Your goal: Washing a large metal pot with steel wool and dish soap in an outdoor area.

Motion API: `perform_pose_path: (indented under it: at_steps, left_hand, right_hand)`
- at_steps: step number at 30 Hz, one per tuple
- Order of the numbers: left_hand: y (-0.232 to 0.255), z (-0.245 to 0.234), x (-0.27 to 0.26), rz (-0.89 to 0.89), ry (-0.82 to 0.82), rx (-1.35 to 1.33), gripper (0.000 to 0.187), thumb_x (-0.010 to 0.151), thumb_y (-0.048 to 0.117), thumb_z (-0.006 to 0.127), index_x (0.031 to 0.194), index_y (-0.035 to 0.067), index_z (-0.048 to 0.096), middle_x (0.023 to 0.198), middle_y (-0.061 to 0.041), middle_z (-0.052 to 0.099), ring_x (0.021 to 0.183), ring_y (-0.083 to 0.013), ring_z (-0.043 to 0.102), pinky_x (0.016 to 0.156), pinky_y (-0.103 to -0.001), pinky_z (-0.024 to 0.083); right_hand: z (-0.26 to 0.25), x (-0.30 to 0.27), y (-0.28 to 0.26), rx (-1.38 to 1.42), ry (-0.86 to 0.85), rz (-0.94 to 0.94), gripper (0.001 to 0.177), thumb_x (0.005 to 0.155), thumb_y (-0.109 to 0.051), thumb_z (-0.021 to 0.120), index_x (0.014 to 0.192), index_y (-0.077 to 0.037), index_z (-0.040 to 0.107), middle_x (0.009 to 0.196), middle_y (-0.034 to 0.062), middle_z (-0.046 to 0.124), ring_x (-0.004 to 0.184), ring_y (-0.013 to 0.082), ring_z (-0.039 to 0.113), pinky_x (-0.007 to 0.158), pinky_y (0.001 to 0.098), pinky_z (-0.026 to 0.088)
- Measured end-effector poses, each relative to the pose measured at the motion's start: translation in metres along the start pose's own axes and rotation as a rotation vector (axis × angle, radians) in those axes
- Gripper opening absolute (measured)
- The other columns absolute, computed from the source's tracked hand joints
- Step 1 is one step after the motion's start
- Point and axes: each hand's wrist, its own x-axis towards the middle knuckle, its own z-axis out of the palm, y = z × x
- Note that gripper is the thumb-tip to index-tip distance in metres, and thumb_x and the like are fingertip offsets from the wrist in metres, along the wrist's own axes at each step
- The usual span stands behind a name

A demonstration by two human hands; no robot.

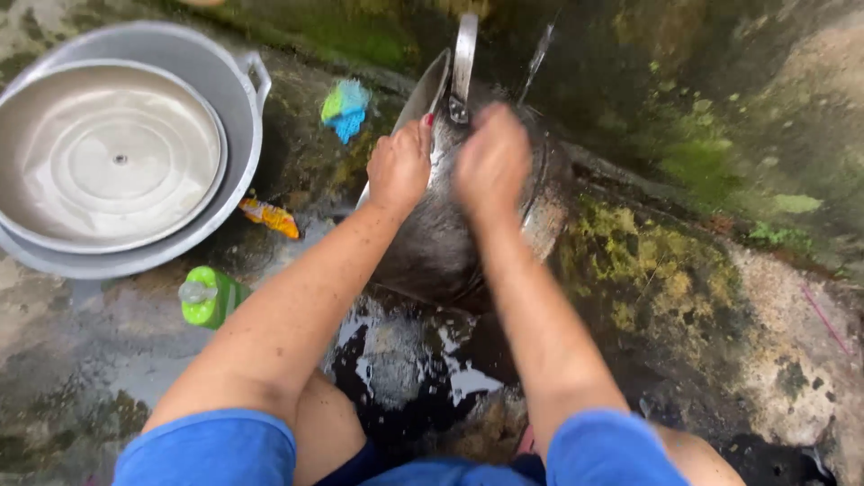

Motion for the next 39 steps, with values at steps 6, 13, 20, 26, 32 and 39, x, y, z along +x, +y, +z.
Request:
perform_pose_path:
  at_steps: [6, 13, 20, 26, 32, 39]
  left_hand:
    - [-0.001, 0.004, -0.001, 0.038, -0.043, 0.168, 0.045, 0.108, 0.04, 0.047, 0.092, 0.003, 0.065, 0.077, -0.03, 0.07, 0.074, -0.0513, 0.069, 0.068, -0.062, 0.054]
    - [0.001, 0.0, 0.01, 0.099, 0.042, 0.251, 0.042, 0.107, 0.039, 0.049, 0.092, 0.003, 0.064, 0.075, -0.028, 0.07, 0.072, -0.0502, 0.069, 0.064, -0.061, 0.053]
    - [-0.004, 0.0, -0.002, 0.099, 0.029, 0.269, 0.041, 0.107, 0.039, 0.05, 0.091, 0.004, 0.064, 0.073, -0.028, 0.069, 0.07, -0.0503, 0.069, 0.062, -0.061, 0.053]
    - [-0.004, 0.003, 0.009, 0.08, 0.036, 0.235, 0.041, 0.107, 0.039, 0.049, 0.09, 0.004, 0.064, 0.074, -0.028, 0.07, 0.071, -0.0503, 0.068, 0.064, -0.062, 0.053]
    - [-0.001, -0.003, 0.004, 0.052, -0.02, 0.233, 0.044, 0.107, 0.041, 0.048, 0.091, 0.003, 0.064, 0.077, -0.029, 0.069, 0.074, -0.051, 0.068, 0.067, -0.062, 0.053]
    - [0.002, 0.0, 0.01, 0.049, 0.012, 0.235, 0.045, 0.107, 0.041, 0.047, 0.091, 0.004, 0.067, 0.078, -0.028, 0.07, 0.075, -0.0509, 0.069, 0.066, -0.061, 0.053]
  right_hand:
    - [-0.027, -0.04, 0.064, -0.088, -0.004, -0.221, 0.048, 0.087, -0.008, 0.051, 0.132, 0.002, 0.063, 0.138, 0.0221, 0.063, 0.134, 0.0363, 0.058, 0.111, 0.0479, 0.047]
    - [-0.021, -0.025, 0.032, -0.086, 0.124, -0.068, 0.025, 0.101, -0.006, 0.05, 0.117, 0.001, 0.068, 0.115, 0.0202, 0.068, 0.109, 0.0364, 0.065, 0.099, 0.0449, 0.052]
    - [-0.026, 0.014, 0.106, -0.065, 0.105, -0.151, 0.03, 0.089, -0.01, 0.054, 0.109, 0.0, 0.074, 0.101, 0.0222, 0.07, 0.096, 0.0436, 0.068, 0.087, 0.0517, 0.054]
    - [-0.026, -0.052, 0.019, -0.031, 0.079, -0.201, 0.037, 0.09, -0.003, 0.044, 0.116, 0.003, 0.068, 0.115, 0.0208, 0.07, 0.11, 0.0392, 0.07, 0.1, 0.0498, 0.056]
    - [-0.049, -0.001, 0.042, -0.047, -0.056, -0.016, 0.044, 0.089, -0.006, 0.049, 0.13, -0.004, 0.066, 0.126, 0.025, 0.069, 0.11, 0.0429, 0.067, 0.099, 0.0535, 0.052]
    - [-0.023, -0.084, 0.011, -0.026, 0.154, -0.514, 0.035, 0.088, -0.006, 0.059, 0.12, 0.005, 0.068, 0.126, 0.0266, 0.066, 0.125, 0.0425, 0.059, 0.11, 0.0528, 0.047]
